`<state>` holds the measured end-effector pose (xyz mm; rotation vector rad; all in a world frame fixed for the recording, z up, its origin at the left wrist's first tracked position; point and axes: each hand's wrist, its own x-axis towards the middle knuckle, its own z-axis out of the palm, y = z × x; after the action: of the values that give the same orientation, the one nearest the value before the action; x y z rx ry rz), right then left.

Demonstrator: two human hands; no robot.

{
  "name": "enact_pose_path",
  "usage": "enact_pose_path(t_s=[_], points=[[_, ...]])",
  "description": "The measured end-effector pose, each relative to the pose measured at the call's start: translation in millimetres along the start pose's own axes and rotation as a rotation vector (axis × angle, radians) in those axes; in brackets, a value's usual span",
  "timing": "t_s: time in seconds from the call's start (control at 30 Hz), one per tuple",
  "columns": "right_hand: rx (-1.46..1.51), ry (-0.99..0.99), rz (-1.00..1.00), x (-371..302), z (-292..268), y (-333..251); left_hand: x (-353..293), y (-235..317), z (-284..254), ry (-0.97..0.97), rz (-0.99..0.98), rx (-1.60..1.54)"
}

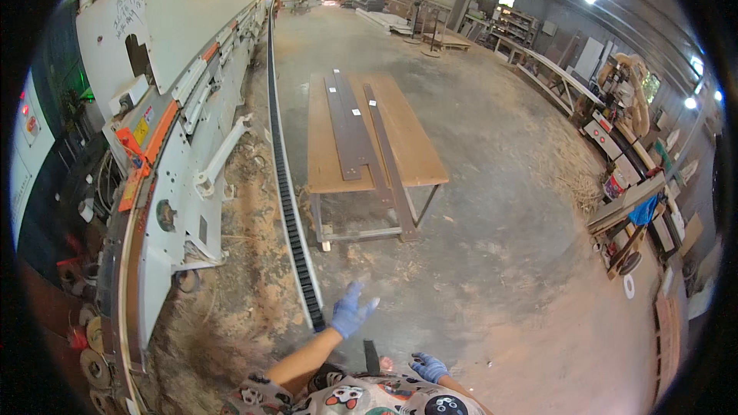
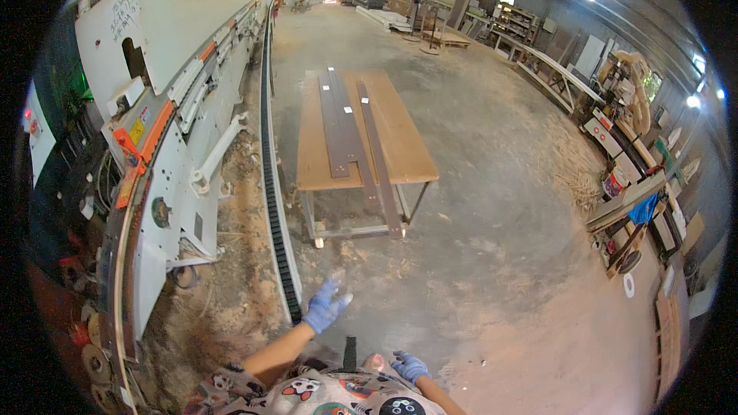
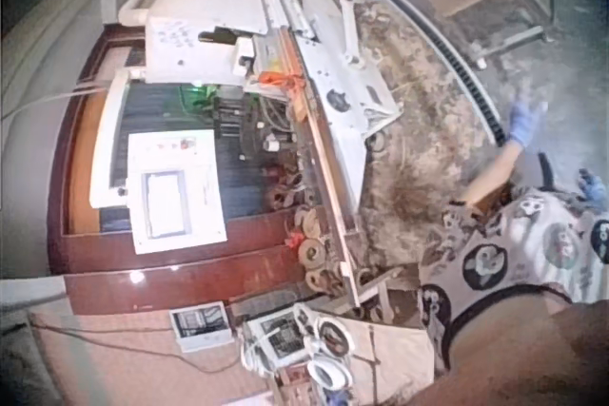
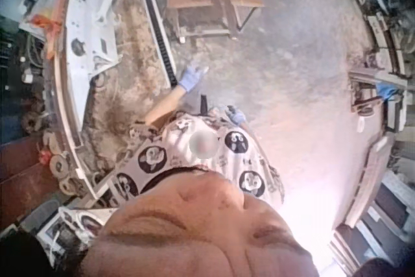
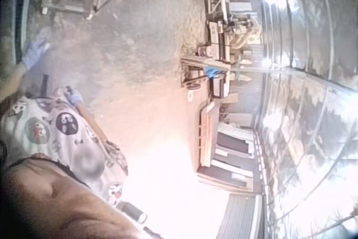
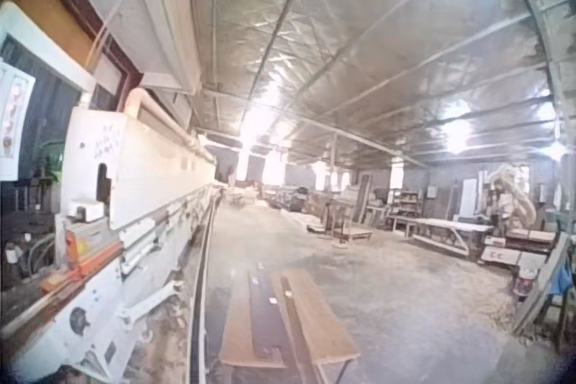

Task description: The person operates a CNC edge banding machine to apply edge trim to wooden planks. They feed planks into the machine, retrieve finished pieces, and stack them on a nearby table.

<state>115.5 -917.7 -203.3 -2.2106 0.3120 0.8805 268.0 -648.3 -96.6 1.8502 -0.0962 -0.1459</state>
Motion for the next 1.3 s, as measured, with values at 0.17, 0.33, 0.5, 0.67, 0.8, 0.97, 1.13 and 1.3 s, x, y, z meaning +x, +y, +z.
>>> enact_pose_path(t_s=[0.17,0.33,0.5,0.67,0.8,0.97,1.13,1.3], points=[[0.171,0.066,-0.064,42,-48,66,126,-67,86,0.03,-0.097,-0.179],[0.239,0.247,-0.021,102,-51,115,294,-146,132,0.002,-0.429,0.01],[0.274,0.168,0.103,153,-112,70,396,-188,141,0.324,-0.679,-0.459],[0.274,0.15,0.189,185,-178,31,475,-162,175,0.442,-0.728,-0.553],[0.23,0.083,0.141,229,-220,-7,486,-187,153,0.389,-0.759,-0.632],[0.219,0.033,0.085,266,-243,-33,448,-117,142,0.163,-0.65,-0.76],[0.182,-0.12,-0.122,315,-250,-80,371,-78,100,0.144,-0.394,-0.405],[0.477,-0.315,-0.315,361,-261,-113,257,-10,58,-0.011,-0.407,-0.525]])
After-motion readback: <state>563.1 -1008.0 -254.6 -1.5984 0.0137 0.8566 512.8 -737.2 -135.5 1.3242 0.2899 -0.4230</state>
